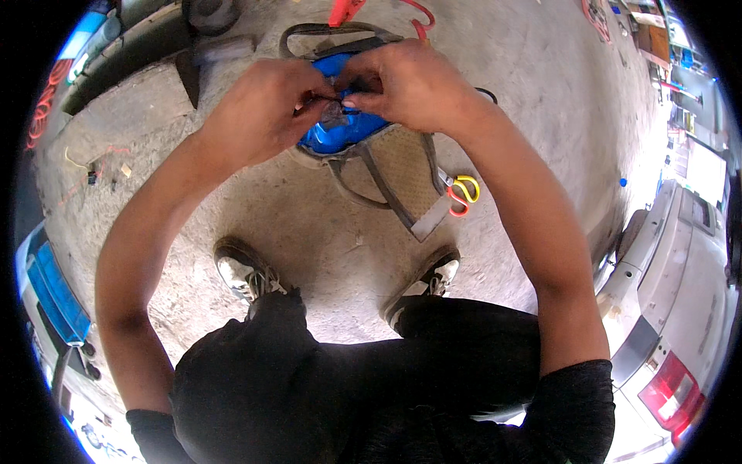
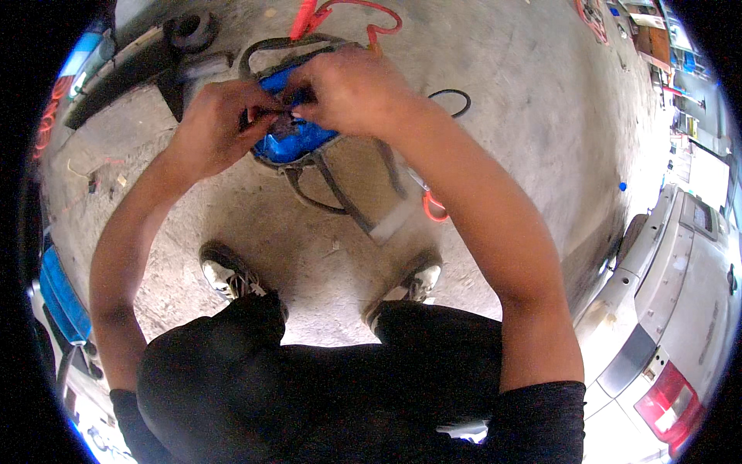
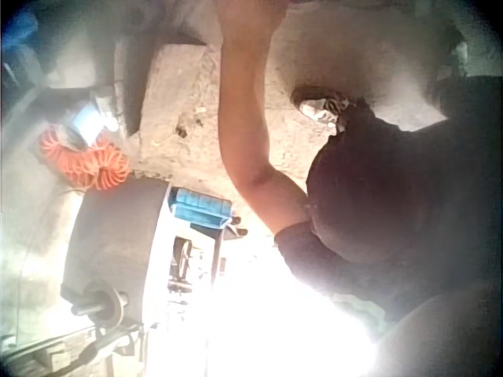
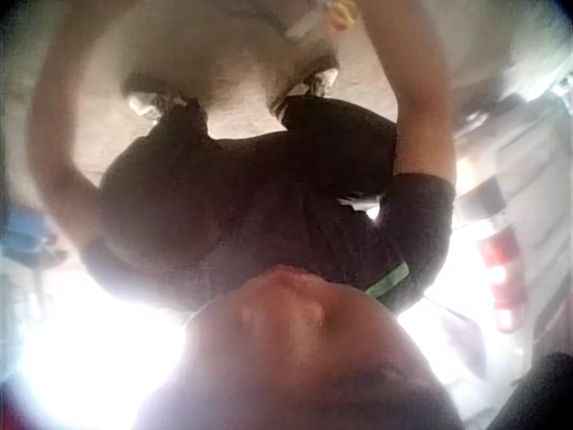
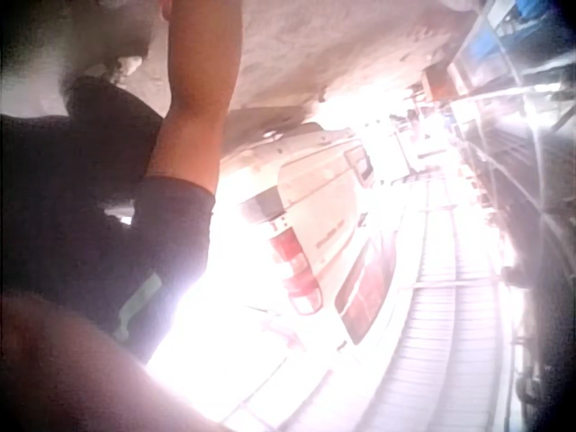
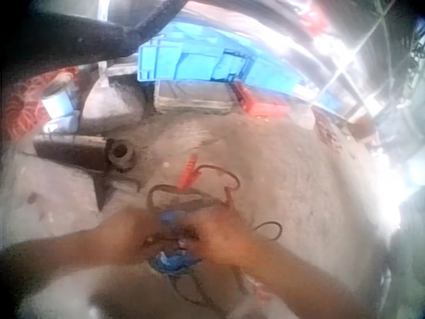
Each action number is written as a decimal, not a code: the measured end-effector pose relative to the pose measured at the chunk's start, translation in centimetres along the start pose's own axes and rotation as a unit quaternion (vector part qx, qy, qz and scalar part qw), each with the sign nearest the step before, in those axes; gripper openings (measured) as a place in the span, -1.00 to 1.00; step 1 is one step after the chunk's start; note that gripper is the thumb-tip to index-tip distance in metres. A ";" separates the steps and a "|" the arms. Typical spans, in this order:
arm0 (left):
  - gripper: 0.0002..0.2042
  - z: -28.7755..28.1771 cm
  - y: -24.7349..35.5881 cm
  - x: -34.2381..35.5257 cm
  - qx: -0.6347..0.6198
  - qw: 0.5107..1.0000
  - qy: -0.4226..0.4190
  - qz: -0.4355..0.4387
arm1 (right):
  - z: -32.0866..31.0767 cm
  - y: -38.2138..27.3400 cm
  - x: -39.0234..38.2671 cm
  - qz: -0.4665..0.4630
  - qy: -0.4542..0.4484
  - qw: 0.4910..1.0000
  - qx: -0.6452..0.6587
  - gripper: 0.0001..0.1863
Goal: The person works on a small blue electrical device on the floor, stripping wires, cutting with scissors, and wrapping connections with electrical tape. They repeatedly handle the wires and tape to secure the connections.
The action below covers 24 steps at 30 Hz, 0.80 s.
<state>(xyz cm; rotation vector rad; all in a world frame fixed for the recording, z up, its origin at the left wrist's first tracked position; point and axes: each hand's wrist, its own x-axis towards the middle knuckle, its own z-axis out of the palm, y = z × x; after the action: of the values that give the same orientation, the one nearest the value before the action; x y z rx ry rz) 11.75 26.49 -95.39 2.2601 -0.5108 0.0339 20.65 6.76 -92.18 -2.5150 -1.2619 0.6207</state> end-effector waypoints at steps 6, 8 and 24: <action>-0.88 0.2 0.2 0.2 -0.032 0.997 0.001 -0.069 | -0.8 -1.0 0.4 -0.013 -0.003 0.997 -0.072 -0.71; -0.88 0.4 0.2 0.3 -0.030 0.996 0.004 -0.079 | -0.7 -1.0 0.6 -0.012 -0.001 0.997 -0.071 -0.70; -0.82 -0.2 0.1 -0.7 -0.078 0.985 0.056 -0.140 | 2.2 -0.7 0.6 0.050 0.044 0.998 0.016 -0.68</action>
<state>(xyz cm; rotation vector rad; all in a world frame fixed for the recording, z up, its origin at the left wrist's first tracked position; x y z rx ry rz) 11.09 26.75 -95.31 2.1422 -0.1276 -0.0204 19.38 7.74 -94.00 -2.5605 -1.0929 0.5408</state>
